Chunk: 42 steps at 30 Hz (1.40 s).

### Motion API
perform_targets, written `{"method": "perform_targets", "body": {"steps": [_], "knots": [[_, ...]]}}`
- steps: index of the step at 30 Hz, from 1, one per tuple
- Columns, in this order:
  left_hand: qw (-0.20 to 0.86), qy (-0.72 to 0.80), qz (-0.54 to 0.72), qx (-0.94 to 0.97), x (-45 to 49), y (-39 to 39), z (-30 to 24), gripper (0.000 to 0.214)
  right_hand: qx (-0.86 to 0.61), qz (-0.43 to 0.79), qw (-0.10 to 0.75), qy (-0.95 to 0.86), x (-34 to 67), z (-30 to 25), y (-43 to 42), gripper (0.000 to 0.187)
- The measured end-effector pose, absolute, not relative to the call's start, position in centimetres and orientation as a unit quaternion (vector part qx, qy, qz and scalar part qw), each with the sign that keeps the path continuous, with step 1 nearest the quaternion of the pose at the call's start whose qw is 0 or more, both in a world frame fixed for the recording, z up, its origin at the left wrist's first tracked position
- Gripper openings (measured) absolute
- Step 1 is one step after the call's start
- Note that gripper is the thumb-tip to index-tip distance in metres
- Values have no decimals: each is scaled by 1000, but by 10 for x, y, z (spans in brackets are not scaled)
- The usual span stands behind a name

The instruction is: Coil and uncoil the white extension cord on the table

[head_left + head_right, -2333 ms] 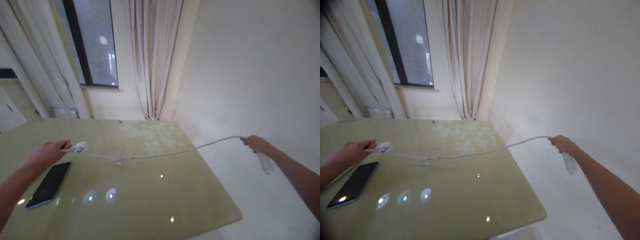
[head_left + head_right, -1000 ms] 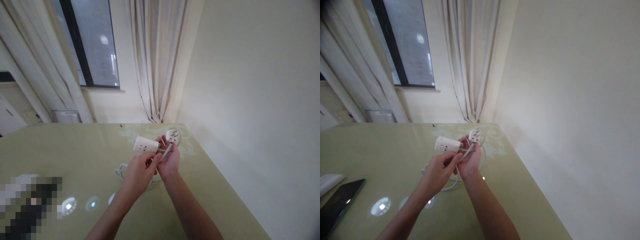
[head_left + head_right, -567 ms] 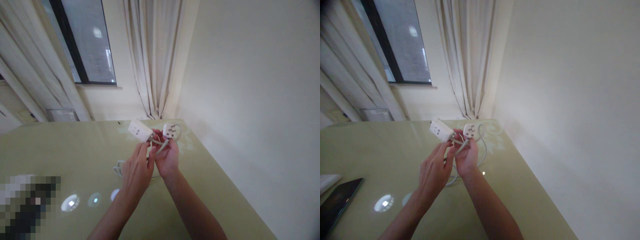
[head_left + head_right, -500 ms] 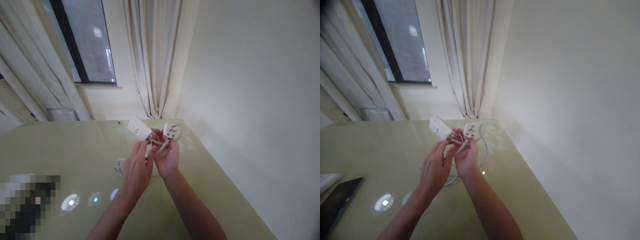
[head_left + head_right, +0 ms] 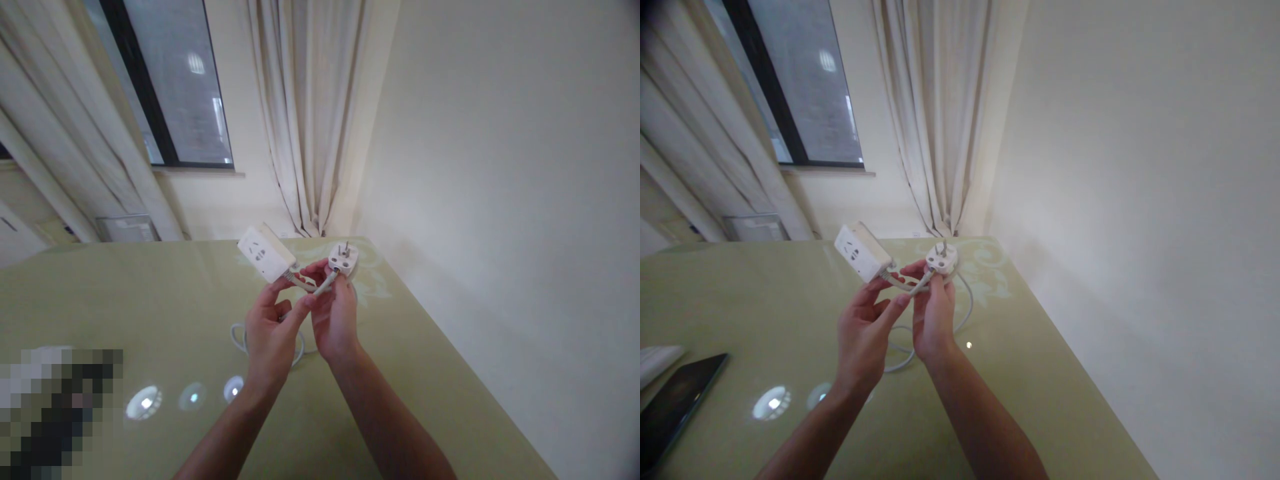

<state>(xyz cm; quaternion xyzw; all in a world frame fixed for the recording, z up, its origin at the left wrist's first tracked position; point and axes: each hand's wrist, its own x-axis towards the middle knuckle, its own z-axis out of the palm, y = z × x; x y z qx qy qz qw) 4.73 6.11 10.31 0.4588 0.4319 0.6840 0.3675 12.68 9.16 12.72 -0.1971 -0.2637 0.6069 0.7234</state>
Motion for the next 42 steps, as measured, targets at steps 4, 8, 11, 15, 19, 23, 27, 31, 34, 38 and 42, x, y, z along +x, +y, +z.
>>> {"method": "perform_targets", "body": {"steps": [4,8,11,15,19,23,27,31,34,38,42], "knots": [[413,394,722,392,47,62,106,36,-189,636,702,-260,123,124,91,16],[439,385,720,374,48,62,111,33,-187,655,679,-275,121,123,90,16],[436,385,723,371,47,62,113,33,-192,655,663,-307,121,123,88,13],[423,389,745,339,42,65,113,31,-180,681,625,-337,121,122,86,10],[413,395,754,323,36,68,116,31,-167,683,613,-361,120,122,84,12],[399,390,762,328,31,69,122,28,-180,682,603,-372,120,121,84,21],[364,384,785,324,28,67,128,30,-151,695,560,-425,122,123,82,53],[335,399,783,340,26,65,131,28,-137,693,508,-493,126,127,78,86],[323,400,777,363,24,66,130,27,-156,680,511,-502,126,128,78,81],[333,395,761,393,25,69,128,29,-190,643,579,-464,124,126,85,48],[384,367,731,428,28,72,128,30,-238,602,648,-402,130,126,96,30]]}}
